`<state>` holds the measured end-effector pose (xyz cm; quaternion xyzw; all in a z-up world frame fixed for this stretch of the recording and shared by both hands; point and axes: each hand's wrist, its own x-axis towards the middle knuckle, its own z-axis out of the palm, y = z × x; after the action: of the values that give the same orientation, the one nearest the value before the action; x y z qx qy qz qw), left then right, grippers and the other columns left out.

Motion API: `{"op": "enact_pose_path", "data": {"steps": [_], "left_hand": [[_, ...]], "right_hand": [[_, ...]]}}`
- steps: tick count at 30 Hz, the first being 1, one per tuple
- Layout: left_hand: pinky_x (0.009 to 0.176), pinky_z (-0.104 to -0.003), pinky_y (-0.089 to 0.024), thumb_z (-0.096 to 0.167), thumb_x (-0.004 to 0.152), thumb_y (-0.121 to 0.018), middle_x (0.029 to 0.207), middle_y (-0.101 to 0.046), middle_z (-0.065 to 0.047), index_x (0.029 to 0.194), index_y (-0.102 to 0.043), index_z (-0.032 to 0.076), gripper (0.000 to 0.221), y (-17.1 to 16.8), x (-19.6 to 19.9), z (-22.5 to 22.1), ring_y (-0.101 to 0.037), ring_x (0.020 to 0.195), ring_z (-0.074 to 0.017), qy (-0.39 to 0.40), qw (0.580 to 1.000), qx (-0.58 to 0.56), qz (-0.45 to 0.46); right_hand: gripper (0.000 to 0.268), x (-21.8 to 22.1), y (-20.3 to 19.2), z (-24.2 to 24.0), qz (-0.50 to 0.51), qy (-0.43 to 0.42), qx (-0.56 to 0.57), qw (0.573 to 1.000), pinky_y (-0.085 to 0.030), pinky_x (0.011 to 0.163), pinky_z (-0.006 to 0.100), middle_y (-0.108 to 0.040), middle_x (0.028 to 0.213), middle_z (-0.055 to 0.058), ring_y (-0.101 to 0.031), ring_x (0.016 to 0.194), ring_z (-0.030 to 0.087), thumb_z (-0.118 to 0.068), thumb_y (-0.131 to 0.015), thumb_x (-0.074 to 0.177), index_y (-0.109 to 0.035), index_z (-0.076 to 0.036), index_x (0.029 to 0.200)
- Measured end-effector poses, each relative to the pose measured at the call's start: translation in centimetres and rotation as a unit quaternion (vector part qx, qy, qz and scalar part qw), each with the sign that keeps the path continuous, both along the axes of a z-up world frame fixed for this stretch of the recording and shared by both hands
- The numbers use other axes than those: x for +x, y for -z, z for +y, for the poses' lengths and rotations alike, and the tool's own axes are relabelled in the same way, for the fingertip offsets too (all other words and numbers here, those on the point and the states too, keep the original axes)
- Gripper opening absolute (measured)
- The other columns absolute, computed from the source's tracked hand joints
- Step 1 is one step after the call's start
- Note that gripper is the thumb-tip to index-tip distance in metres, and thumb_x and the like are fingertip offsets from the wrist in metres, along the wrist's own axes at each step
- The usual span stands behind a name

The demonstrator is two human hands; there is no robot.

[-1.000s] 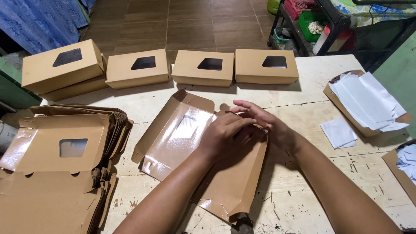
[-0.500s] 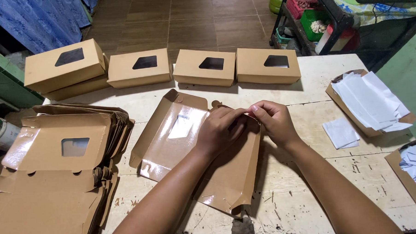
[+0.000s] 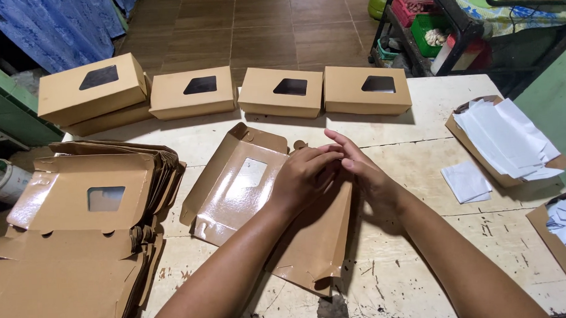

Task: Folding cardboard templates into boxes and placing paper liners inside

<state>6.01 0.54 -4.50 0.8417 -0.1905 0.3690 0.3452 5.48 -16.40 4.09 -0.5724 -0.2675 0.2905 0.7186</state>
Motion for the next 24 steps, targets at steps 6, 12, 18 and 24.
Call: {"op": "enact_pose_path", "data": {"steps": [6,12,18,24], "left_hand": [[0.075,-0.041,-0.055,0.01,0.08,-0.073,0.088,-0.069,-0.005,0.116,-0.074,0.021,0.037,0.8,0.2,1.0,-0.07,0.086,-0.0286,-0.038,0.999,0.018,0.025],[0.076,-0.041,-0.056,0.011,0.082,-0.071,0.089,-0.068,-0.005,0.119,-0.074,0.023,0.04,1.6,0.7,1.5,-0.069,0.087,-0.0286,-0.048,0.998,0.01,0.05],[0.078,-0.042,-0.056,0.009,0.083,-0.073,0.091,-0.07,-0.011,0.12,-0.074,0.016,0.038,1.9,0.9,1.4,-0.069,0.088,-0.0314,-0.032,0.997,-0.004,0.076],[0.078,-0.044,-0.057,0.012,0.09,-0.069,0.09,-0.07,-0.014,0.118,-0.074,0.012,0.028,1.4,0.9,1.1,-0.068,0.087,-0.0344,-0.01,0.995,-0.042,0.09]], "right_hand": [[0.05,5.3,5.9,0.4,-0.071,0.109,-0.106,0.986,-0.059,0.061,0.027,-0.065,0.111,0.006,-0.063,0.092,0.013,-0.024,-0.067,0.094,-0.06,-0.011,0.141],[0.023,5.4,6.3,0.9,-0.097,0.206,-0.097,0.969,-0.053,0.066,0.025,-0.077,0.085,0.008,-0.065,0.076,0.011,-0.017,-0.078,0.092,-0.077,-0.004,0.11],[0.048,3.7,4.0,1.1,-0.074,0.157,-0.074,0.982,-0.053,0.076,0.019,-0.079,0.102,0.009,-0.063,0.085,0.006,-0.019,-0.066,0.098,-0.061,-0.011,0.145],[0.076,7.4,8.3,-0.1,-0.098,-0.027,0.004,0.995,-0.039,0.114,0.05,-0.039,0.159,0.026,-0.048,0.135,0.028,-0.006,-0.041,0.103,-0.001,-0.016,0.166]]}}
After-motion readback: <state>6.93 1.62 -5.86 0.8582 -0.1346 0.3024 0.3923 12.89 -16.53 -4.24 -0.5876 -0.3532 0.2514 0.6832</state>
